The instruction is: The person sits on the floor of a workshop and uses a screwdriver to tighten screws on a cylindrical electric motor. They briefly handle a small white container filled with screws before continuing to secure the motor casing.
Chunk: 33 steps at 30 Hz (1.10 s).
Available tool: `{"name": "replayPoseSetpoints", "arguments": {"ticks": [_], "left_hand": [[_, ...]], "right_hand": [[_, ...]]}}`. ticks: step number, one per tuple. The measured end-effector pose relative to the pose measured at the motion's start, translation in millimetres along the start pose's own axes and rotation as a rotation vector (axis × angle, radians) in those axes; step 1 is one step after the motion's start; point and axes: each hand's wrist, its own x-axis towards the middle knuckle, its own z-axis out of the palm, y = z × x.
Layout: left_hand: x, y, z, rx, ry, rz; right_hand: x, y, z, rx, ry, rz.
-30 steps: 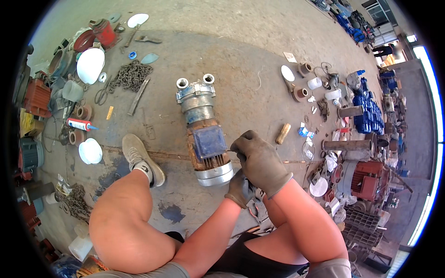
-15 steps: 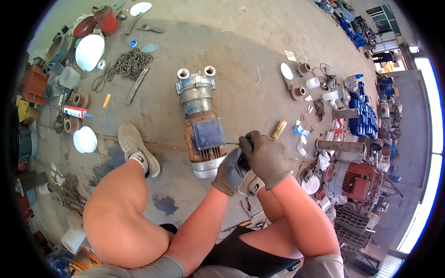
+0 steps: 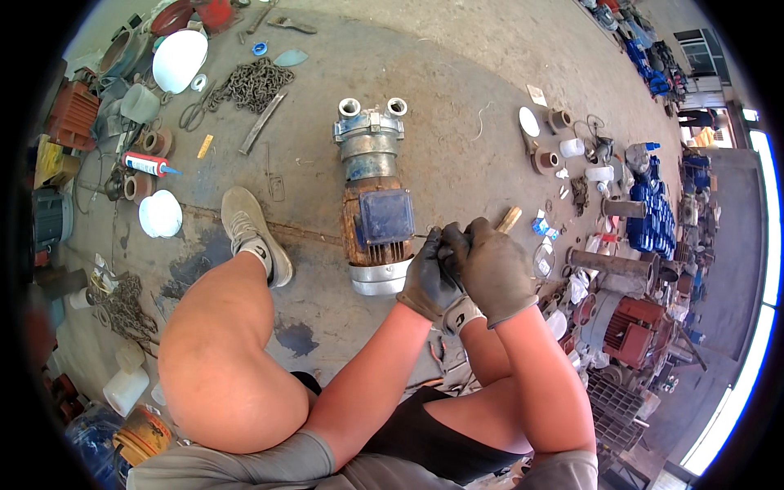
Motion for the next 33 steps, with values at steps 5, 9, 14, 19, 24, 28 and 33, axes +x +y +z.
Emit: {"name": "replayPoseSetpoints", "arguments": {"ticks": [5,9,14,19,24,28,33], "left_hand": [[-3.8,-11.9,28.6,-0.037,0.239,0.127],[-7.8,-15.3,34.3,-0.039,0.198,0.128],[-2.1,-9.3,35.2,-0.135,0.148,0.055],[3.3,-8.3,38.9,-0.153,0.354,0.123],[2.4,-10.5,39.8,-0.225,0.363,0.111],[0.4,-4.9,38.6,-0.156,0.418,0.108],[-0.1,-4.4,36.1,-0.163,0.405,0.17]], "right_hand": [[4.6,21.4,3.7,0.102,0.022,-0.389],[17.4,22.6,-12.9,-0.019,-0.111,-0.522],[54.7,4.5,-15.6,0.097,-0.478,-0.095],[37.7,-11.9,-27.1,-0.053,-0.291,-0.322],[47.6,3.2,-15.6,-0.306,-0.291,-0.623],[43.3,-11.2,-17.0,0.275,-0.525,0.102],[8.0,-13.4,-23.8,0.124,-0.07,-0.489]]}}
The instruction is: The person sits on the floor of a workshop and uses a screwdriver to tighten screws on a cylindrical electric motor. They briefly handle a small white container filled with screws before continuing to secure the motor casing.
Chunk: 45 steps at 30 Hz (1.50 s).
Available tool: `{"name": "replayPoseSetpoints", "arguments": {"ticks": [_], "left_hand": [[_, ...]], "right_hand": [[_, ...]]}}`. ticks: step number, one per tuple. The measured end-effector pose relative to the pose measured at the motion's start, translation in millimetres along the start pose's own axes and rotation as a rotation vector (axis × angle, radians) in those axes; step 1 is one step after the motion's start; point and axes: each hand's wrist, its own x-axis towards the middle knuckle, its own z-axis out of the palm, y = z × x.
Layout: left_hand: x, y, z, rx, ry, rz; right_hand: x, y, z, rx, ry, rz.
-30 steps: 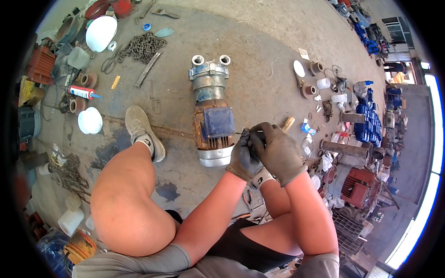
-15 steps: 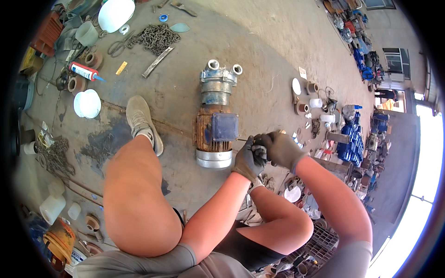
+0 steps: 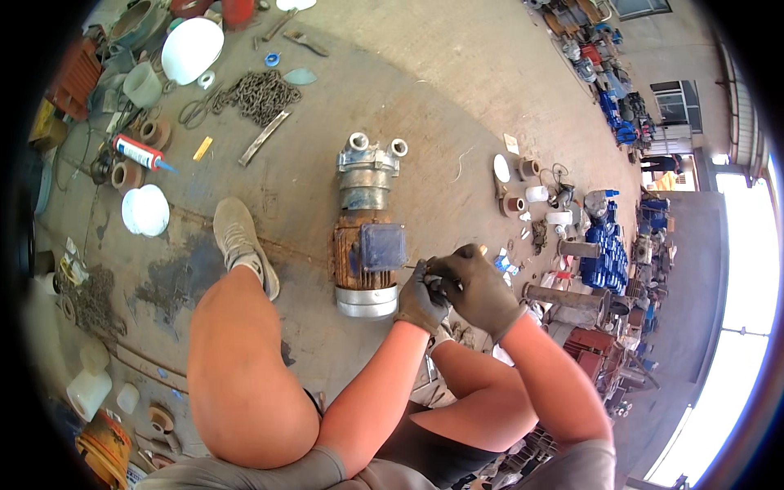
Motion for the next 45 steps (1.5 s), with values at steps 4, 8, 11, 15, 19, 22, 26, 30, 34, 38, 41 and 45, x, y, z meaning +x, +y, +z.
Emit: {"name": "replayPoseSetpoints", "arguments": {"ticks": [4,8,11,15,19,22,26,30,34,38,41,45], "left_hand": [[-3.4,3.2,-1.8,0.037,0.016,-0.009],[-6.2,11.3,1.4,0.035,0.006,-0.024],[-1.9,20.6,-5.7,0.033,-0.072,-0.006],[-4.3,17.7,-10.2,0.114,-0.049,-0.007],[-2.4,10.6,-16.5,0.114,0.015,-0.013],[-5.7,9.1,-15.5,0.116,0.043,-0.006],[-9.5,5.2,-5.1,0.183,0.102,0.097],[-2.5,6.0,-14.8,0.1,-0.015,0.047],[2.4,2.2,-12.9,0.077,-0.011,-0.015],[5.6,8.6,-18.9,0.056,-0.001,-0.006],[4.1,0.1,-16.2,0.05,-0.03,-0.031],[3.7,4.2,-9.2,0.07,0.006,-0.015]], "right_hand": [[-18.1,-9.5,15.6,-0.068,0.188,0.119],[-8.2,-24.3,32.3,-0.114,0.208,0.275],[5.0,-36.5,30.2,-0.13,0.14,0.243],[-5.2,-19.7,24.7,-0.208,0.068,0.223],[-5.3,-1.8,22.5,-0.265,-0.102,0.408],[-7.1,-0.4,7.5,-0.267,-0.24,0.273],[-0.5,3.0,-1.2,-0.557,-0.25,-0.239],[7.0,18.7,18.9,-0.121,-0.376,0.315],[6.4,35.7,18.0,-0.098,-0.293,0.315],[32.7,-1.5,-4.6,-0.593,-0.463,-0.135],[25.9,47.7,17.1,-0.489,-0.378,-0.141],[46.9,44.5,4.3,0.001,-0.538,0.446]]}}
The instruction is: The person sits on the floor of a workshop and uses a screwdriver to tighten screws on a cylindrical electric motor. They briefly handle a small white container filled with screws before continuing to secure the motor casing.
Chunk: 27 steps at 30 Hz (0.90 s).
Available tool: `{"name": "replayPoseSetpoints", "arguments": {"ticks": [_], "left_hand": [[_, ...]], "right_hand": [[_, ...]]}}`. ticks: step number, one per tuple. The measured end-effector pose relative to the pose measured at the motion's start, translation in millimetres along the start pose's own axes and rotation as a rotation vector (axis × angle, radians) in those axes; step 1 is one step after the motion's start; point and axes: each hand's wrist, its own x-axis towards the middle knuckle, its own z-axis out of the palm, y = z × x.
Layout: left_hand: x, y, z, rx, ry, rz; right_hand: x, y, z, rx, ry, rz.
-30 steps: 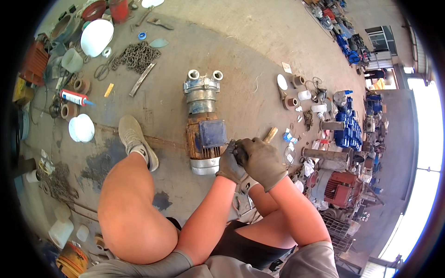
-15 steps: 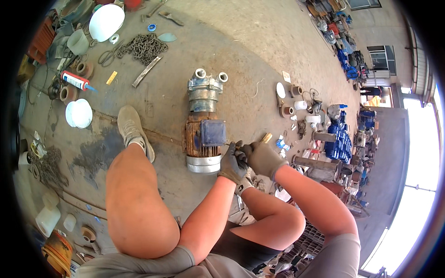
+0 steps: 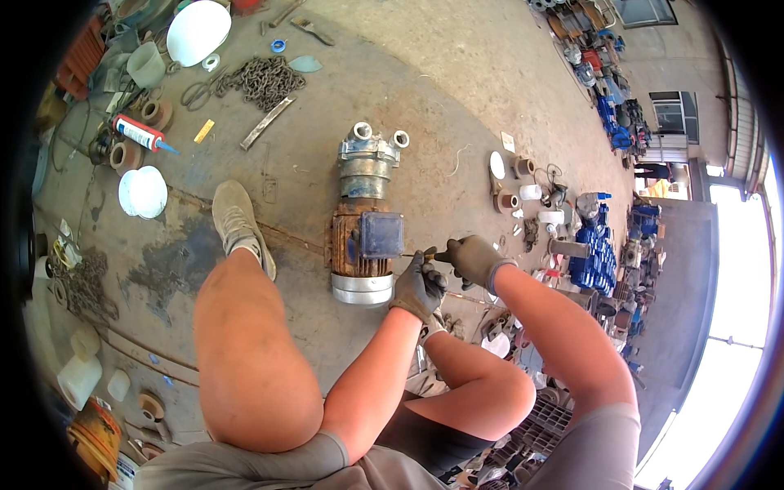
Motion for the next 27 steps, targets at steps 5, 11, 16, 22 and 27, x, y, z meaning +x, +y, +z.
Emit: {"name": "replayPoseSetpoints", "arguments": {"ticks": [5,11,16,22,27], "left_hand": [[5.7,5.2,-6.7,-0.005,0.06,0.009],[5.5,0.6,-6.2,-0.015,0.058,0.023],[10.0,6.1,-7.2,0.013,0.178,0.068],[9.1,-7.9,-2.7,-0.041,0.098,0.061],[18.8,2.8,-14.2,-0.056,0.096,0.095]], "right_hand": [[-26.8,-37.7,-9.2,-0.844,0.044,-0.42],[7.6,8.6,8.4,0.163,-0.06,0.124],[-27.3,-30.1,2.8,-0.732,0.203,-0.472],[5.3,32.9,24.1,-0.303,0.216,-0.254],[-28.8,-31.8,-2.8,-0.638,0.222,-0.448]]}}
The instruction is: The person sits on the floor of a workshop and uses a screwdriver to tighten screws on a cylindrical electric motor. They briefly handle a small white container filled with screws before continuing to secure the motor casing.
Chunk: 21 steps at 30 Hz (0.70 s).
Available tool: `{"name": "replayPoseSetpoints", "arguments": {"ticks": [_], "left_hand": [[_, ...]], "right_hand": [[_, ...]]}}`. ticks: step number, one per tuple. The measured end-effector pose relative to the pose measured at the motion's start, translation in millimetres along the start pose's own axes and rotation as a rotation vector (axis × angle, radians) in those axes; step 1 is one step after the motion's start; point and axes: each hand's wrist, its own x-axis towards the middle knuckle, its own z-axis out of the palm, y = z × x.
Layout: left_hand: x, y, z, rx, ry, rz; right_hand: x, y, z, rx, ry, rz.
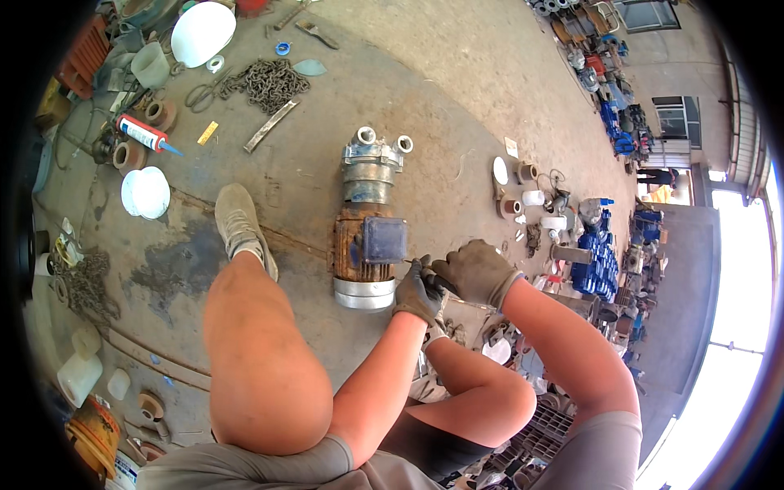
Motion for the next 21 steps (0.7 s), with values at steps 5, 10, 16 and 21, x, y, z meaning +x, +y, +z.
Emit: {"name": "replayPoseSetpoints", "arguments": {"ticks": [5,10,16,21], "left_hand": [[-10.2,-10.1,2.2,-0.103,-0.115,-0.039],[-2.5,4.3,-7.7,-0.165,-0.188,0.001],[-5.3,-15.5,-12.8,-0.098,-0.218,-0.056],[-1.1,10.9,-10.8,-0.059,-0.145,0.01]], "right_hand": [[2.5,8.7,45.8,0.496,0.128,0.334],[4.0,-15.8,-4.4,0.096,-0.032,0.13],[-2.0,28.8,67.6,0.449,-0.075,0.301],[13.8,-11.2,20.1,0.221,0.076,0.324]]}}
